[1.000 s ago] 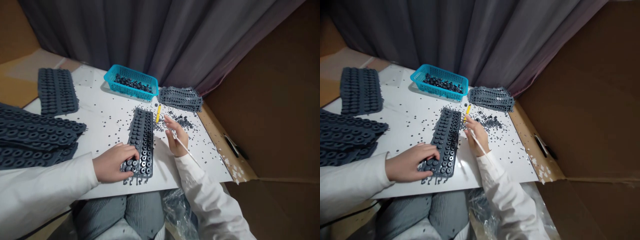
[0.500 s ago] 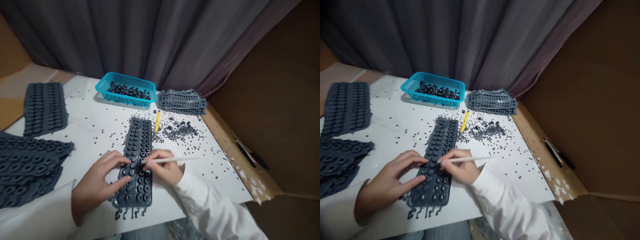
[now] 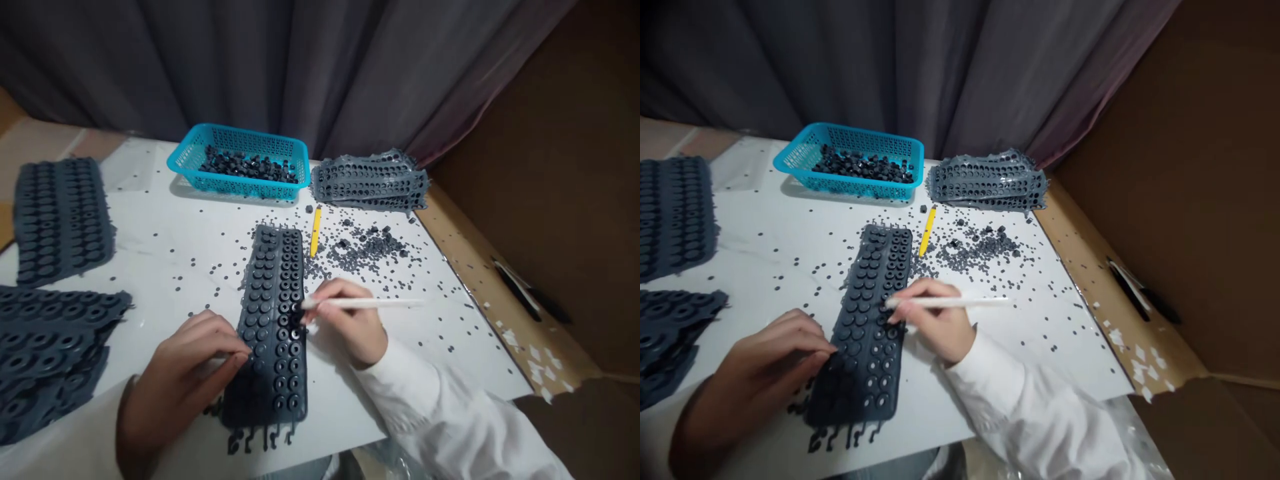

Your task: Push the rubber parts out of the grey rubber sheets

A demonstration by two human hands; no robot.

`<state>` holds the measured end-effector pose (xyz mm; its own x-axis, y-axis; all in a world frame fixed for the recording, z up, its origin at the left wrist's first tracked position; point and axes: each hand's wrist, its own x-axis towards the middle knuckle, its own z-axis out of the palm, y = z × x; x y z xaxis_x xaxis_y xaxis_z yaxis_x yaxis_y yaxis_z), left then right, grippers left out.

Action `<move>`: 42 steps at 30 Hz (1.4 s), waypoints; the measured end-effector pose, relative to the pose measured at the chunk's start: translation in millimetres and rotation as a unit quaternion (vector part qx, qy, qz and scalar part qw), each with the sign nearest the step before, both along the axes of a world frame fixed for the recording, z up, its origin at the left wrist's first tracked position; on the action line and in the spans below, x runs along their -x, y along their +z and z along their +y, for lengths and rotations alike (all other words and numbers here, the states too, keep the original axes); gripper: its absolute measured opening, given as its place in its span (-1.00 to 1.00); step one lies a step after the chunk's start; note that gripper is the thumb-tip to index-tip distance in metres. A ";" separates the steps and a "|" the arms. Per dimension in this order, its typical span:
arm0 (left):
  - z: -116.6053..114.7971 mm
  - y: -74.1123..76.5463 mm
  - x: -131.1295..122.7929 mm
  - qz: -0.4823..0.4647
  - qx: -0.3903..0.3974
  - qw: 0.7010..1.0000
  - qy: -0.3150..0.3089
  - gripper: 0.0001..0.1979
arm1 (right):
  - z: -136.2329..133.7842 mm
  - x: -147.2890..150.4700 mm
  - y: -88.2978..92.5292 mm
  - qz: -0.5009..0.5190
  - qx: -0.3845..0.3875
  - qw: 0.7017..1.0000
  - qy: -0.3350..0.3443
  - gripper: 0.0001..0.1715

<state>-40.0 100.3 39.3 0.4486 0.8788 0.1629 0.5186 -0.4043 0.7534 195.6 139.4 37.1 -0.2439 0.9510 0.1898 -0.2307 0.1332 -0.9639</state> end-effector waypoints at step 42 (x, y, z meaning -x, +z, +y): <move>153.7 -14.3 -50.9 -0.255 0.175 0.946 0.094 -0.60 | 87.7 0.7 -20.4 -0.077 -0.118 0.987 -0.073 -0.84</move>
